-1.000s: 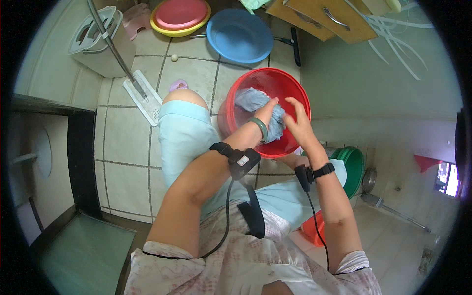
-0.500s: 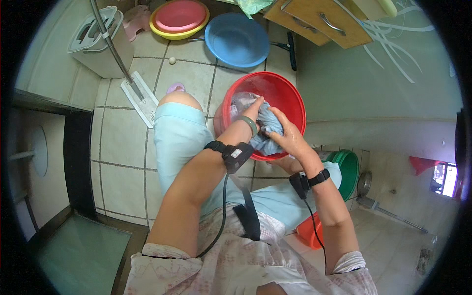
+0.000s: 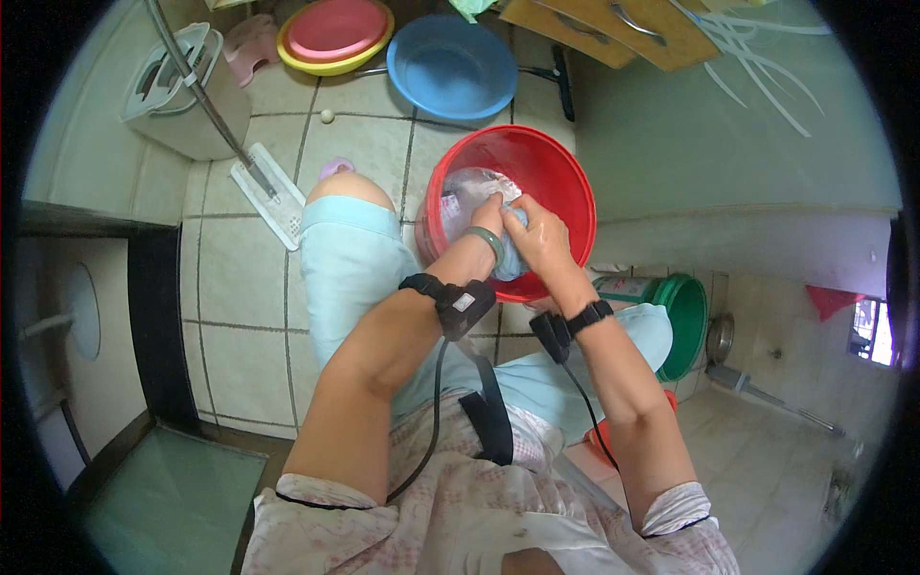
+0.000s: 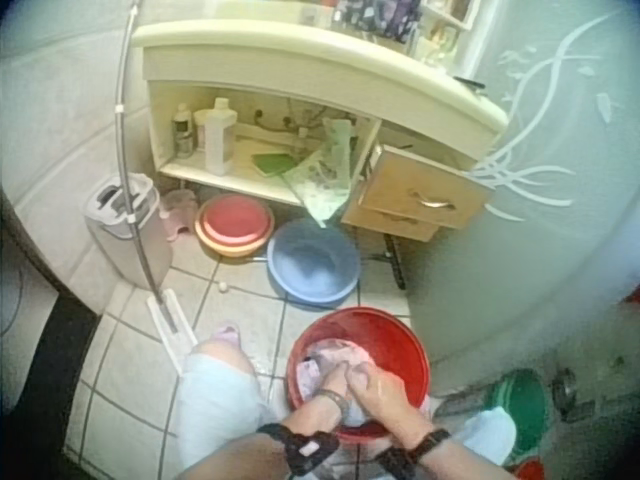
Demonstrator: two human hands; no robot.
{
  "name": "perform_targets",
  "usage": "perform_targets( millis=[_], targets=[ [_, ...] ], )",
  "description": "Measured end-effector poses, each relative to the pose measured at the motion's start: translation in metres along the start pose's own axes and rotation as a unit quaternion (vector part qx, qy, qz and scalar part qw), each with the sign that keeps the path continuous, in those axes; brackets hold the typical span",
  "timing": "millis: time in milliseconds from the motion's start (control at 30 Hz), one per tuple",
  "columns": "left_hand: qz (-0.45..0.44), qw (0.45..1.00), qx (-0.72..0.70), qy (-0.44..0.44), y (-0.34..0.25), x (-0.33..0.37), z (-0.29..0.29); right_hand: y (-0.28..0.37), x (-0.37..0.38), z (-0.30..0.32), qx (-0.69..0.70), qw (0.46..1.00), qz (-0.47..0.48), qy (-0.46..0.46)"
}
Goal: The recorder is hand-washing various pieces of clothing in a red plastic bucket filled with water.
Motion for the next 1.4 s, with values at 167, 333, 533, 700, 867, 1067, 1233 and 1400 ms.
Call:
perform_targets(
  millis=[167, 333, 533, 700, 867, 1067, 1233, 1400],
  targets=[
    [-0.059, 0.997, 0.032, -0.029, -0.001, 0.021, 0.019, -0.004, 0.002, -0.001, -0.009, 0.999, -0.017, -0.037],
    [-0.037, 0.995, 0.092, -0.033, 0.0, 0.008, 0.017, -0.031, 0.025, -0.001, -0.083, 0.996, 0.001, -0.029],
    [0.3, 0.952, -0.066, -0.006, 0.036, -0.05, -0.022, -0.002, 0.01, 0.017, -0.074, 0.991, 0.109, -0.02],
    [0.199, 0.941, -0.155, 0.225, 0.013, -0.019, -0.026, 0.051, -0.023, 0.01, 0.073, 0.983, 0.166, 0.03],
    [0.158, 0.932, -0.181, 0.272, 0.021, -0.002, -0.021, 0.039, -0.021, -0.001, 0.093, 0.988, 0.122, -0.012],
    [0.036, 0.996, -0.072, 0.05, 0.017, 0.008, -0.022, -0.064, 0.01, -0.012, 0.084, 0.975, -0.201, -0.033],
    [-0.005, 1.0, 0.014, 0.008, 0.015, 0.024, 0.024, -0.062, 0.018, -0.057, 0.386, 0.909, -0.142, 0.073],
    [0.07, 0.992, -0.029, 0.105, -0.009, -0.04, -0.03, -0.047, -0.008, -0.024, 0.395, 0.905, -0.103, 0.118]
  ],
)
Point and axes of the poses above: each hand's wrist, its own x-axis towards the middle knuckle, its own z-axis out of the back of the hand, y = z × x, the point moved 8 cm from there along x, towards the middle knuckle, and after that the axes turned 2 degrees about x, right-handed, at the moved point
